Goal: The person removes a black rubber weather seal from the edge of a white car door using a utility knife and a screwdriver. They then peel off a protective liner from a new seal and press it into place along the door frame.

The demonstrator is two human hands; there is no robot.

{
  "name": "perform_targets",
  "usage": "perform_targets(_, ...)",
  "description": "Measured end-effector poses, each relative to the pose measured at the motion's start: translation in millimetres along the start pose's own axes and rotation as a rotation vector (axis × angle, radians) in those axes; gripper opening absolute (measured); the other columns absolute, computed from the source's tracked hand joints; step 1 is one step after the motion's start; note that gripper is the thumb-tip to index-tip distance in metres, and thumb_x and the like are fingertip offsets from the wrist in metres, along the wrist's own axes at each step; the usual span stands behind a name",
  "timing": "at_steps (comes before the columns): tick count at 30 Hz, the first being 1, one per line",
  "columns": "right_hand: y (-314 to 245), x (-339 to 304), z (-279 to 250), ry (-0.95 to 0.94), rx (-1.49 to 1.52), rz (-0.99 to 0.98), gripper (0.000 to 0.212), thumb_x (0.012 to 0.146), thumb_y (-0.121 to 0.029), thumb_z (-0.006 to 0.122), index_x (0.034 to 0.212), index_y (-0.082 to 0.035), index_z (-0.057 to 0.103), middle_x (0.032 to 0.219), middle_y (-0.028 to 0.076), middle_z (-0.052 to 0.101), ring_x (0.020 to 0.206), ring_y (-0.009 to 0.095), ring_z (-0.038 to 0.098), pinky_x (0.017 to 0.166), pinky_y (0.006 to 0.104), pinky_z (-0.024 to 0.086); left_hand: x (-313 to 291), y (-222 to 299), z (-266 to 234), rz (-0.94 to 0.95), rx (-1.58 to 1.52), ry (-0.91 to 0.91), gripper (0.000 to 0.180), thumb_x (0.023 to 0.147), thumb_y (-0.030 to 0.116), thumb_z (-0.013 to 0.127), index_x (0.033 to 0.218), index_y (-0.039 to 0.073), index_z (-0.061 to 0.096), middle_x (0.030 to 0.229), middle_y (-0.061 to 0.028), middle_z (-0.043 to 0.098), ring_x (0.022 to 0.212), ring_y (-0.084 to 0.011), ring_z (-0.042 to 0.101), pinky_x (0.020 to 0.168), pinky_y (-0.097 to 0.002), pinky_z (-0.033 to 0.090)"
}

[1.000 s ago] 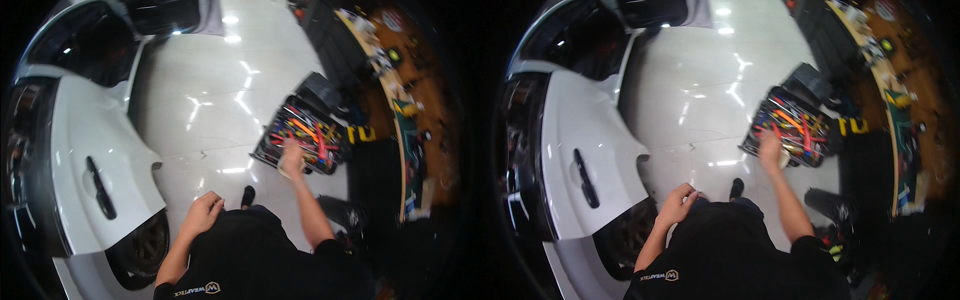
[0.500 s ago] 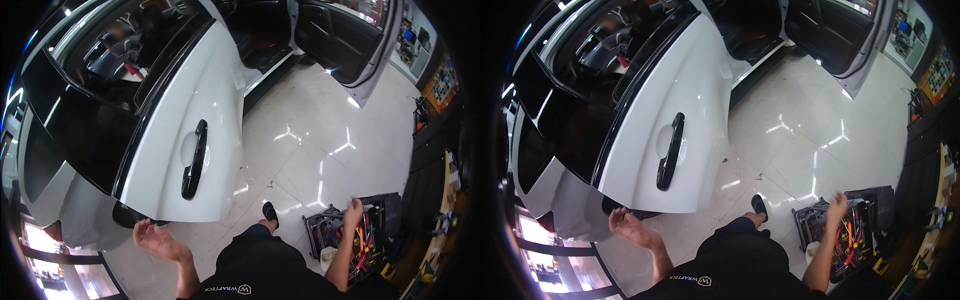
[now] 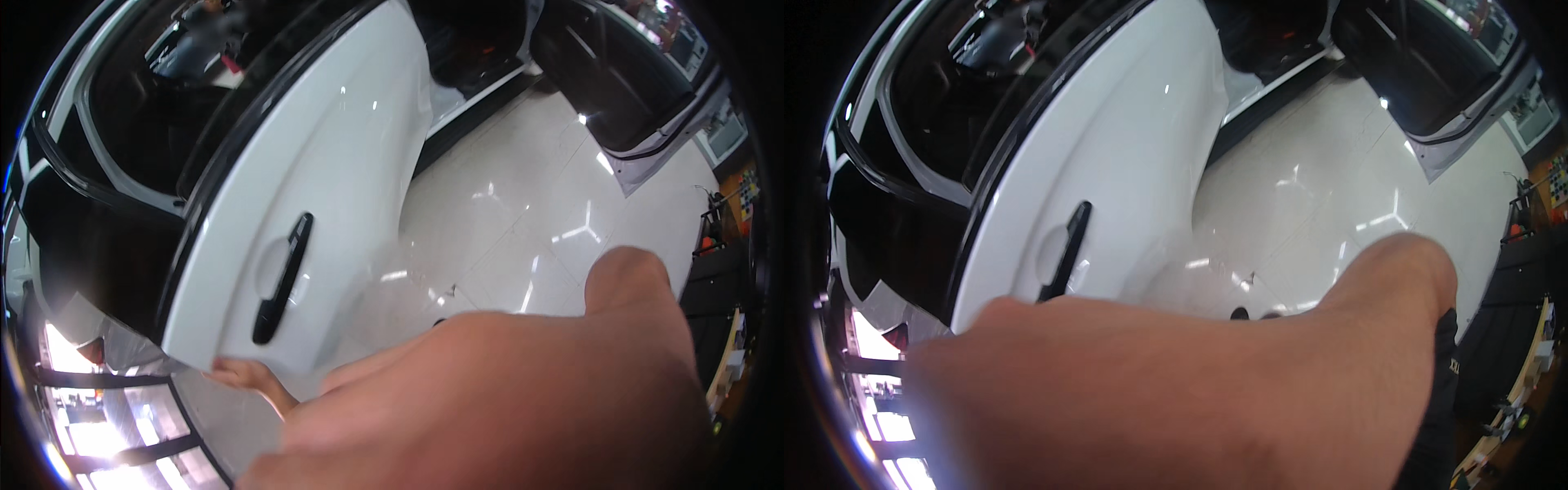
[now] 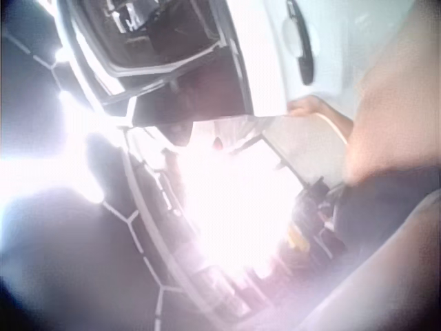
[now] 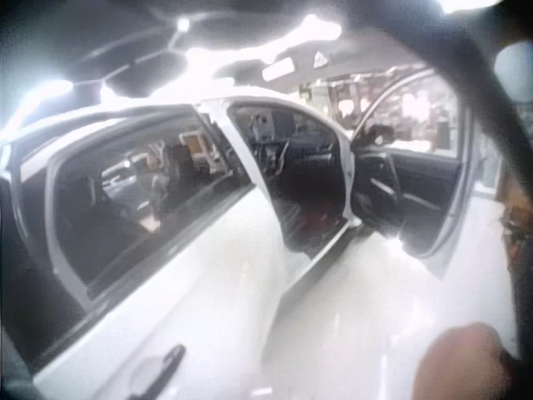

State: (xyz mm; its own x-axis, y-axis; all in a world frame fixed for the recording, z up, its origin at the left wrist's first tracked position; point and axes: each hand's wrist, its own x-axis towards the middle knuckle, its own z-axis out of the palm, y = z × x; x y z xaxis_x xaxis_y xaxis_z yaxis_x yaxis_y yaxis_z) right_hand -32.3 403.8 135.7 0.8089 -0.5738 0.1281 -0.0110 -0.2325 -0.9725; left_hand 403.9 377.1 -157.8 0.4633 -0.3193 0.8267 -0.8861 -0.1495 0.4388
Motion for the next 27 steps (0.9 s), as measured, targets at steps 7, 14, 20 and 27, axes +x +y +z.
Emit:
perform_targets(7,17,-13,-87,-0.058,-0.016,0.007,0.049,0.100,-0.030,0.054,0.132,0.007,0.061,0.120,0.021,0.067,0.112,0.031,0.064,0.092,0.0422,0.055,93,-123,103,-0.246,0.004,-0.097,0.052,0.113,0.032,0.040,0.129,-0.015,0.056,0.131,-0.0378,0.058,0.119,-0.0524,0.056,0.106,-0.0517,0.042)
perform_targets(14,39,-92,-178,0.294,0.167,0.137,0.061,0.102,-0.040,0.053,0.140,0.008,0.057,0.135,0.024,0.064,0.129,0.034,0.060,0.099,0.0454,0.055,126,-112,175,-0.462,0.529,-0.180,0.074,0.106,0.058,0.045,0.133,-0.009,0.058,0.135,-0.0364,0.058,0.129,-0.0488,0.054,0.111,-0.0532,0.043)
perform_targets(20,247,-142,-259,0.508,0.698,0.375,0.059,0.104,-0.043,0.057,0.141,0.003,0.058,0.138,0.018,0.066,0.130,0.030,0.062,0.099,0.0443,0.057,6,-75,191,-0.470,0.451,-0.198,0.069,0.108,0.054,0.047,0.134,-0.010,0.054,0.129,-0.0321,0.059,0.124,-0.0472,0.055,0.106,-0.0544,0.045)
perform_targets(27,509,-177,-196,0.130,-0.117,1.036,0.079,0.095,-0.069,0.061,0.141,-0.006,0.063,0.137,0.022,0.066,0.129,0.039,0.062,0.112,0.0440,0.046,-258,62,238,-0.821,0.237,-0.915,0.050,0.102,0.033,0.067,0.130,-0.008,0.059,0.122,-0.0289,0.067,0.108,-0.0393,0.067,0.096,-0.0483,0.053)
